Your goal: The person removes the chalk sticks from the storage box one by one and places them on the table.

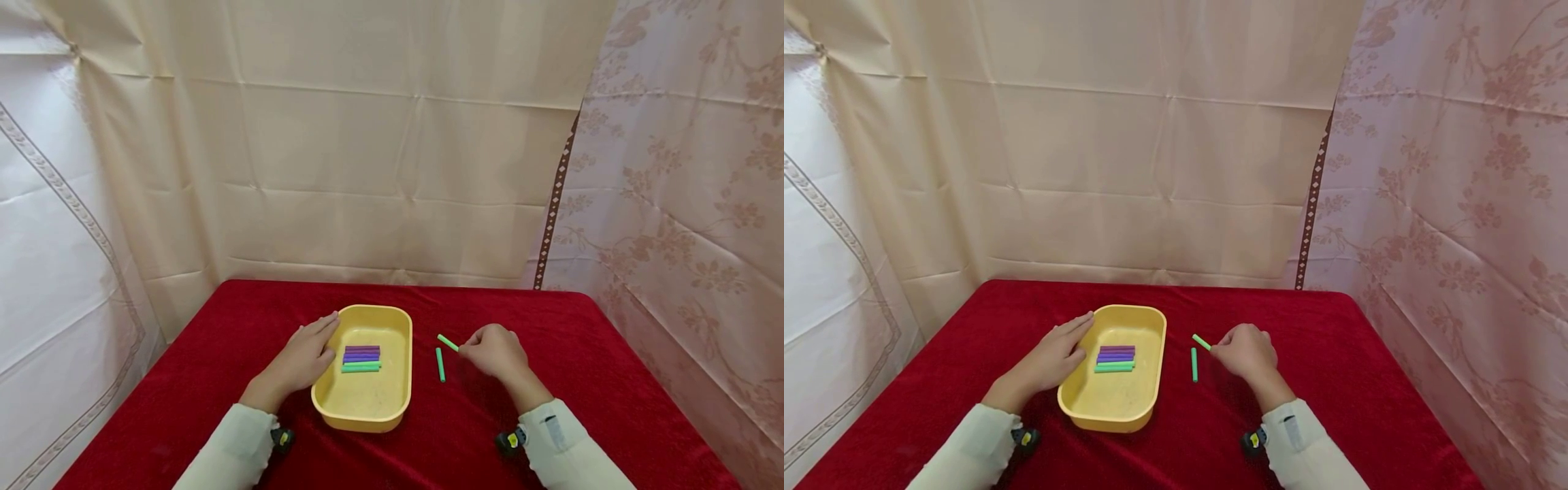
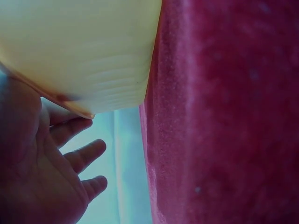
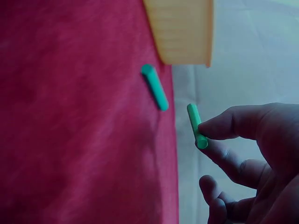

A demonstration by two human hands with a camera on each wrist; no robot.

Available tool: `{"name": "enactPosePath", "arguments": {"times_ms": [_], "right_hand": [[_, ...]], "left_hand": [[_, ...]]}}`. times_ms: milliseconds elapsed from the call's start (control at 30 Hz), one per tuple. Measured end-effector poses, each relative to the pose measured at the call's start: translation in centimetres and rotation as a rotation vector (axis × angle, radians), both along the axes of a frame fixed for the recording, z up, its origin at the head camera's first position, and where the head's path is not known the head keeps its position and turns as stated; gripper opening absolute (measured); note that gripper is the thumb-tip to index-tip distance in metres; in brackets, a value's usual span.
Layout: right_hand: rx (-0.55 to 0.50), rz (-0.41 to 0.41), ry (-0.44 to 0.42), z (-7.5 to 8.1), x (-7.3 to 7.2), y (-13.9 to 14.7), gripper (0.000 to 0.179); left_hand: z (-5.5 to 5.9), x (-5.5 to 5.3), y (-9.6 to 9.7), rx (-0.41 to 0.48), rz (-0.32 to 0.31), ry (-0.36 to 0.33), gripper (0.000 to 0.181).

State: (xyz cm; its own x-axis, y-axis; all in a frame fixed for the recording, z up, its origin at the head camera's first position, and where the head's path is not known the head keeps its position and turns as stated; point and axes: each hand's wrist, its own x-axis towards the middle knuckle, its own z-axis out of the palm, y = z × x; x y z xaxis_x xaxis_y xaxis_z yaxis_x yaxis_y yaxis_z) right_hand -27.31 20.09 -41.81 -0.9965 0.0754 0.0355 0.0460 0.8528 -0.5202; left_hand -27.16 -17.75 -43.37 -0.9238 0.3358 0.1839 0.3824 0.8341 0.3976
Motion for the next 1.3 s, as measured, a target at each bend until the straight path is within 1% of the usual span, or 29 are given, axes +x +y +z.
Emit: {"name": "enactPosePath", "arguments": {"times_ms": [133, 233, 467, 767, 1000, 1133, 1300], "right_hand": [[0.077, 0.006, -0.031, -0.7, 0.0, 0.3, 0.017], [0.122, 0.008, -0.047, -0.9, 0.0, 0.4, 0.024], [0.174, 0.033, -0.085, -1.0, 0.2, 0.3, 0.028], [0.133, 0.066, -0.112, -1.3, -0.2, -0.2, 0.029], [0.133, 0.094, -0.126, -0.9, -0.2, -0.8, 0.042], [0.117, 0.107, -0.126, -0.8, -0.4, -1.1, 0.045], [0.100, 0.122, -0.129, -1.1, -0.8, -1.5, 0.047]], "left_hand": [[-0.1, -0.1, -0.1, -0.005, 0.002, 0.008, 0.059], [-0.2, -0.1, -0.1, -0.007, 0.002, 0.011, 0.059], [0.1, 0.0, 0.0, -0.006, 0.006, 0.006, 0.060], [0.4, 0.1, 0.2, -0.005, 0.006, -0.005, 0.060], [0.3, 0.1, 0.1, -0.008, 0.005, 0.008, 0.060], [0.2, 0.1, 0.1, -0.007, 0.000, 0.017, 0.059], [0.2, 0.2, 0.1, -0.002, -0.005, 0.019, 0.059]]}}
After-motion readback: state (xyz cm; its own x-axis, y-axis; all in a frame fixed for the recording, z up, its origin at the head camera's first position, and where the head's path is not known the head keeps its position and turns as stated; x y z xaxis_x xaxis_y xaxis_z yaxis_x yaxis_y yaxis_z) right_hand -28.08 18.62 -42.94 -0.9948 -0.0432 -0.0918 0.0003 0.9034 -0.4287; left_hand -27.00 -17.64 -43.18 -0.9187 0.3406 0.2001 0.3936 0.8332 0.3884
